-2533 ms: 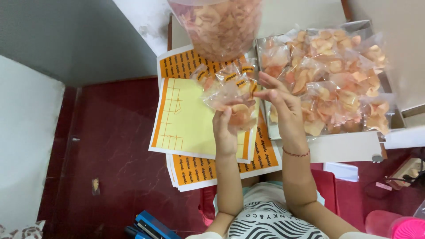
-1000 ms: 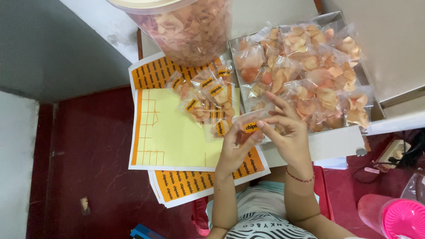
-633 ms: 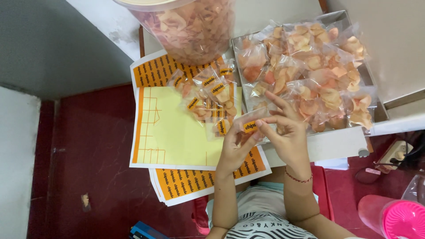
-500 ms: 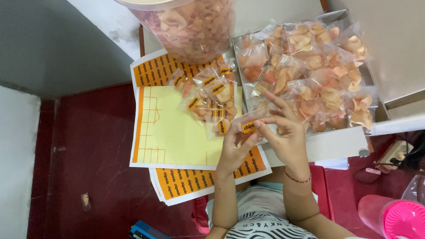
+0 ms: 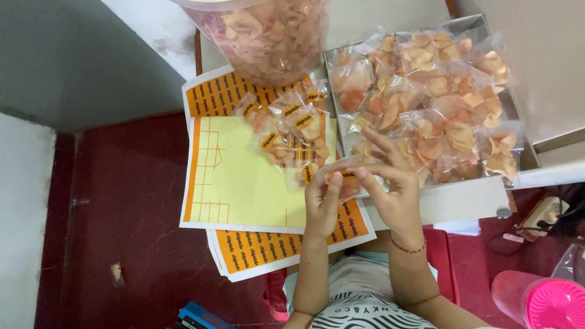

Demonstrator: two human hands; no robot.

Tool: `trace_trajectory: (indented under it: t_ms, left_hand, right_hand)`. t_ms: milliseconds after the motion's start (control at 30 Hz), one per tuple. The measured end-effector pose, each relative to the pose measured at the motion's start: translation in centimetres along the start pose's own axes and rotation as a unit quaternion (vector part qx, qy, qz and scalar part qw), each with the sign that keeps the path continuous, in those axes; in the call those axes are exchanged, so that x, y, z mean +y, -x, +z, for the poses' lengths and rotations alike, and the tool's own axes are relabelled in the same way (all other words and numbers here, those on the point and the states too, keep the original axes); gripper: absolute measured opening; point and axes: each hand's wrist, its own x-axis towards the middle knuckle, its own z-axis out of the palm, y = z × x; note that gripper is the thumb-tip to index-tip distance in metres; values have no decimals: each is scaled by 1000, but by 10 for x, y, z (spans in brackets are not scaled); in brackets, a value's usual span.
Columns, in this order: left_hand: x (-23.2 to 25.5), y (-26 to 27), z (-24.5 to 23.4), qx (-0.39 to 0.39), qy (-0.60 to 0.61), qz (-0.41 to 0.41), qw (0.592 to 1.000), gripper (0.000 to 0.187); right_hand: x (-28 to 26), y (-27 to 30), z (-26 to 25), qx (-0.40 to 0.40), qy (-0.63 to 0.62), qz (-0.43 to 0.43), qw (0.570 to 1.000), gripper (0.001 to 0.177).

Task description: Labeling small plastic bags of snacks by peeling stickers from a sheet and applying them to the bags.

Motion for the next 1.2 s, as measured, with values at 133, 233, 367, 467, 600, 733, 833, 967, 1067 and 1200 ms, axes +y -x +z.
trace_trajectory:
  t_ms: [133,233,367,467,600,733,833,967,1067,1200]
  left_hand:
    - [-9,2,-13,39,-2,-4,999,30]
    - [-10,-1,-27,44,-12,10,999,30]
    - [-4,-4,-20,28,-15,13,999,31]
    - [1,-5,-19,10,-38,23,999,31]
    - [14,-6,-14,6,-107,54,993,29]
    - [13,-5,-14,3,-135,57,989,27]
    - [8,-2,-17,3,-44,30,999,26]
    - [14,-1,-24,67,-122,-4,990,17]
    - [36,-8,-14,63,-141,-13,988,16]
    - [30,-6,-30,46,-150,-29,987,15]
  right_hand:
    - [0,1,-6,63,21,-12,998,20]
    - [4,1,-11,120,22,-13,992,26]
    - [10,0,-3,42,-5,3,999,15]
    - [3,-3,7,2,12,11,1000,26]
    - [7,-4,8,-7,6,21,1000,23]
    - [17,-3,5,-16,21,7,1000,19]
    - [20,-3,3,-9,17,1,1000,20]
    - [18,-4,-2,-37,6,32,999,15]
    - [24,-2,-4,-65,-14,62,996,9]
    - [15,-4,1,-101,-28,111,988,5]
